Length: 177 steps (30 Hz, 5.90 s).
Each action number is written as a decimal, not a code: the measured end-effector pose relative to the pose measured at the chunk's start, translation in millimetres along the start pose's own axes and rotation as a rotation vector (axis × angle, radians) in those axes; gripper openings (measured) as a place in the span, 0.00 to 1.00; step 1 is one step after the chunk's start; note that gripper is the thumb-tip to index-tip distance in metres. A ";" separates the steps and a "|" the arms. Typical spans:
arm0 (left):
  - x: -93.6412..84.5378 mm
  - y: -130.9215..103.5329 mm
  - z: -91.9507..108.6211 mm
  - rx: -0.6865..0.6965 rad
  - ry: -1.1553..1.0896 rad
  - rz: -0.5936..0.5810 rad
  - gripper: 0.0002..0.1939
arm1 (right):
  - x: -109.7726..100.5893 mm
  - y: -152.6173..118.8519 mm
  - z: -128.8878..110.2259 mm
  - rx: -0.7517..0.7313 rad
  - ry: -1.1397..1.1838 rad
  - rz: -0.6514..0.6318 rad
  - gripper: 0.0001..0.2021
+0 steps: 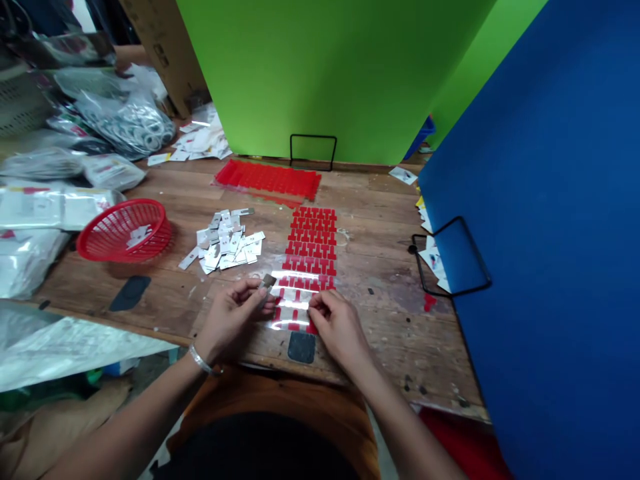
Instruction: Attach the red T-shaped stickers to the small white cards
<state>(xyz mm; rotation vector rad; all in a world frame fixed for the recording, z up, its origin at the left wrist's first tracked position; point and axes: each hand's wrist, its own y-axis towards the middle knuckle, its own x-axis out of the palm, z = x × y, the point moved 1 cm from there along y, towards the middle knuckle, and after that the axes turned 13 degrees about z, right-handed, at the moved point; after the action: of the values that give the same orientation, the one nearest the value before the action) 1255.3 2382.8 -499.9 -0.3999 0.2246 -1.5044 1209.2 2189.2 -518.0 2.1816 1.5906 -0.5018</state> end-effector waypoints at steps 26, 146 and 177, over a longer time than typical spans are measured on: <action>25.3 64.5 -3.7 -0.075 -0.025 -0.067 0.06 | 43.3 79.6 -16.9 -0.154 -0.460 -0.145 0.04; 2.9 -2.5 0.2 -0.066 -0.143 -0.115 0.20 | 61.0 22.8 -36.9 0.486 0.710 -0.015 0.13; -55.4 27.2 -4.1 0.789 0.746 0.012 0.09 | 72.2 134.4 -36.4 -0.248 -0.104 -0.055 0.05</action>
<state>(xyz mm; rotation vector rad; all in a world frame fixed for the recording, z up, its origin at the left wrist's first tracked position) 1275.3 2437.8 -519.9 0.8028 0.1925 -1.5451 1360.6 2229.2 -509.2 1.9028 1.5697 -0.4030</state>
